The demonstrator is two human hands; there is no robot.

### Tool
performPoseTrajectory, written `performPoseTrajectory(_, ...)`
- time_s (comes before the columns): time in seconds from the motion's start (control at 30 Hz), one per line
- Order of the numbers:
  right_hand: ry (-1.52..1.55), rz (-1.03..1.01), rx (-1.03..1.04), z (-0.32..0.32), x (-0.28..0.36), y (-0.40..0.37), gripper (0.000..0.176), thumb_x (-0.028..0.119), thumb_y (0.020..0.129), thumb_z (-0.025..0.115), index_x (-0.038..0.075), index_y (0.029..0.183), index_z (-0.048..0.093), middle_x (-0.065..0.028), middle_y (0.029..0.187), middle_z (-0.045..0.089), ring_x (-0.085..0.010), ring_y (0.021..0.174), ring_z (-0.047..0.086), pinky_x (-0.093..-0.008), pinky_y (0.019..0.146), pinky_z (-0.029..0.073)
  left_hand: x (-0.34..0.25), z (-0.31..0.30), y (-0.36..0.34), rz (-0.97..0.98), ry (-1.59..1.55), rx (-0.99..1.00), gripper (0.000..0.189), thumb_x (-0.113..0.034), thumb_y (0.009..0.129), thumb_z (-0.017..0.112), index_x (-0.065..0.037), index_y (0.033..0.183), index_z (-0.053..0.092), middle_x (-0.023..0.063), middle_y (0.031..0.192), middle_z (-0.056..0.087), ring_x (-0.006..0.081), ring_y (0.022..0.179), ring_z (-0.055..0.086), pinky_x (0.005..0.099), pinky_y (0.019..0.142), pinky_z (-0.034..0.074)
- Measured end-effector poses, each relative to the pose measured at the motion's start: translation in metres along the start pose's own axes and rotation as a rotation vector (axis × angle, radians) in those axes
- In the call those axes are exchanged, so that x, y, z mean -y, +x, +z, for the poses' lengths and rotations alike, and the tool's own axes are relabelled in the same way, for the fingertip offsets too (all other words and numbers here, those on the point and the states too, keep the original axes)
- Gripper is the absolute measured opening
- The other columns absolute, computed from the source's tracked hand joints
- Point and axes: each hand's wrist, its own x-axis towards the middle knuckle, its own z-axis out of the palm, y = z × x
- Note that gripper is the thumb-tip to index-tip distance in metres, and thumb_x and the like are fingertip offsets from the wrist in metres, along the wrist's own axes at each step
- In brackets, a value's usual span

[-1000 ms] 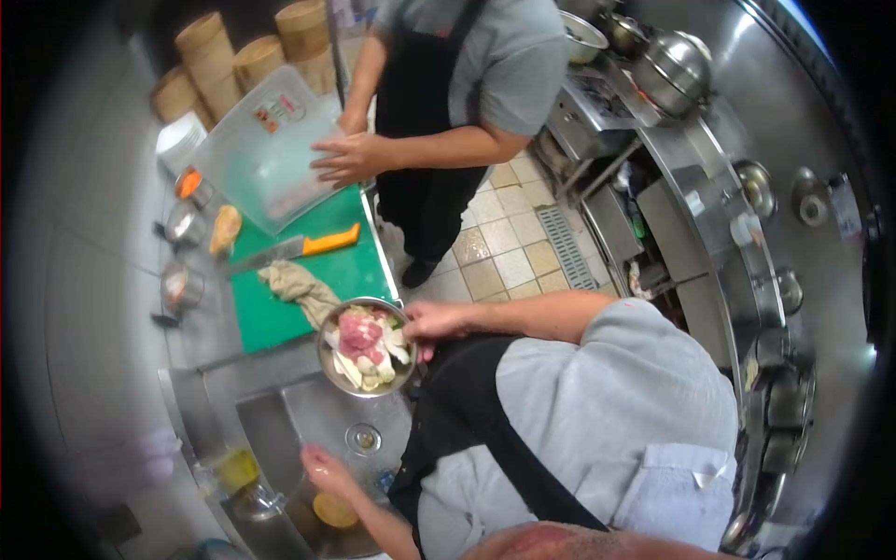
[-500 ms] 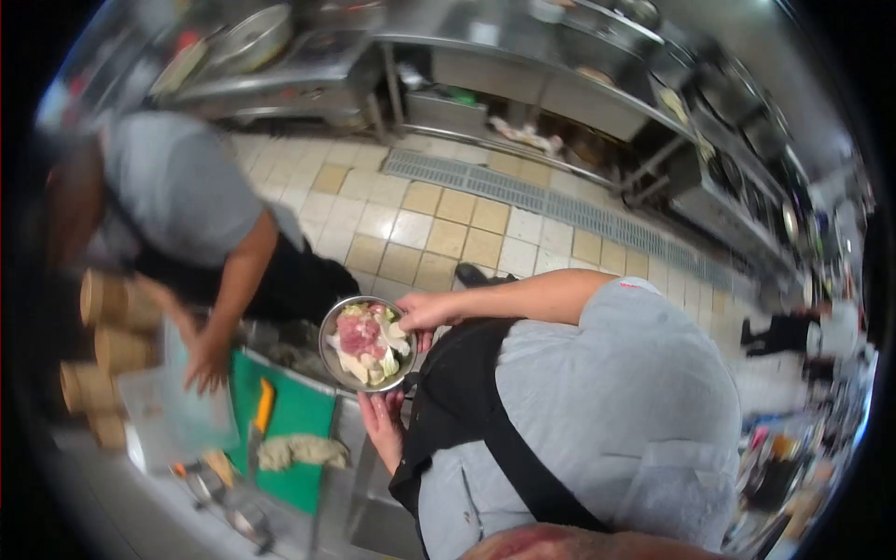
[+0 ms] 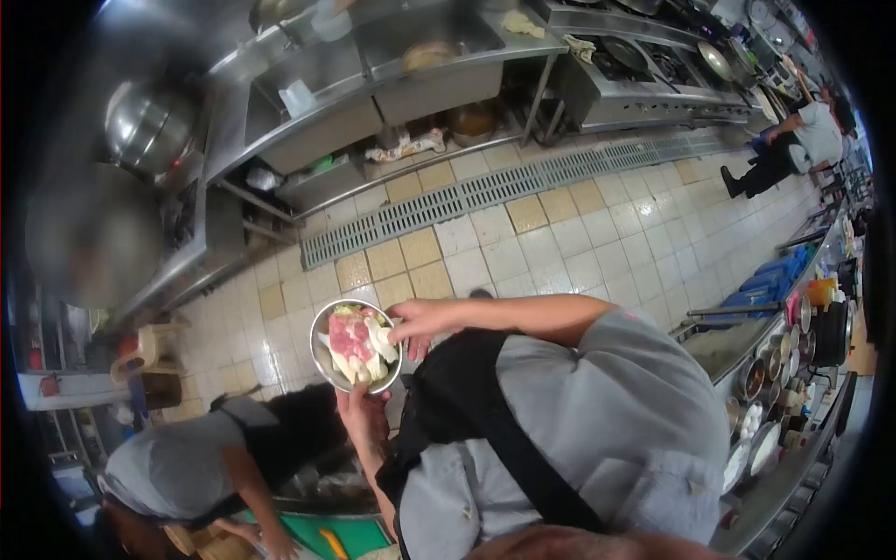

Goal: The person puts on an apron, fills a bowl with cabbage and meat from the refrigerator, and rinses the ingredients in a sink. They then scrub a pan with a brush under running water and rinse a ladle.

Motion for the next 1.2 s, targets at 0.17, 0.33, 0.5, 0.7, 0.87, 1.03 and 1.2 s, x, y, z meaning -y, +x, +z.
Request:
performPoseTrajectory(0.17,-0.013,-0.075,0.003,-0.017,-0.033,0.03,0.079,0.037,0.1,0.061,0.002,0.156,0.017,-0.0224,0.128,0.059,-0.0241,0.092,0.07,-0.0351,0.069,0.062,0.013,-0.042,0.016,-0.057,-0.054,-0.015,0.049,-0.003,0.095,0.051,-0.007,0.143,0.043,0.0119,0.126,0.061,0.0215,0.087,0.066,0.0322,0.063,0.053)
performPoseTrajectory(0.33,-0.395,0.001,0.065,-0.014,-0.054,0.046,0.064,0.05,0.104,0.047,0.006,0.149,0.038,-0.0165,0.121,0.065,-0.0219,0.094,0.068,-0.0363,0.072,0.059,0.03,-0.083,0.037,-0.113,0.042,-0.034,0.042,-0.002,0.094,0.053,-0.004,0.135,0.049,0.0122,0.119,0.064,0.0215,0.087,0.066,0.0324,0.063,0.053)
performPoseTrajectory(0.5,-0.785,-0.133,0.016,-0.021,-0.099,0.036,0.057,0.052,0.103,0.048,0.003,0.129,0.062,-0.014,0.107,0.071,-0.0189,0.088,0.067,-0.0361,0.076,0.055,0.014,-0.097,0.041,-0.151,-0.001,-0.004,0.04,-0.003,0.094,0.052,-0.004,0.134,0.049,0.0119,0.121,0.063,0.0211,0.088,0.065,0.0329,0.063,0.051)
performPoseTrajectory(0.7,-0.316,-0.081,-0.419,-0.029,-0.067,-0.066,0.05,0.045,0.1,0.059,0.003,0.128,0.061,-0.0096,0.105,0.068,-0.0165,0.088,0.067,-0.0314,0.073,0.057,-0.005,-0.068,0.064,-0.12,0.293,0.108,0.044,-0.006,0.092,0.058,-0.005,0.136,0.049,0.0104,0.119,0.065,0.019,0.085,0.064,0.0309,0.061,0.046)
performPoseTrajectory(0.87,0.135,-0.129,-0.526,-0.049,-0.059,-0.086,0.059,0.042,0.098,0.064,0.003,0.14,0.051,-0.0105,0.118,0.065,-0.0187,0.093,0.068,-0.0323,0.071,0.058,-0.023,0.021,0.107,-0.243,0.276,0.248,0.046,-0.011,0.095,0.062,-0.01,0.14,0.05,0.0081,0.123,0.066,0.0196,0.096,0.067,0.0319,0.071,0.053)
performPoseTrajectory(1.03,0.284,-0.143,-0.539,-0.129,0.003,-0.073,0.062,0.037,0.099,0.064,0.004,0.146,0.043,-0.0122,0.118,0.064,-0.0178,0.091,0.068,-0.0313,0.07,0.059,-0.036,0.163,0.19,-0.271,0.323,0.379,0.04,-0.011,0.099,0.055,-0.007,0.138,0.047,0.0104,0.117,0.065,0.0165,0.086,0.066,0.0275,0.063,0.052)
performPoseTrajectory(1.2,0.355,-0.206,-0.639,-0.222,0.019,-0.088,0.05,0.031,0.097,0.065,0.003,0.136,0.051,-0.0103,0.111,0.065,-0.0196,0.088,0.07,-0.0305,0.066,0.06,-0.016,0.27,0.25,-0.263,0.453,0.565,0.042,-0.01,0.099,0.054,-0.004,0.139,0.045,0.0128,0.112,0.067,0.0193,0.08,0.07,0.0273,0.064,0.054)
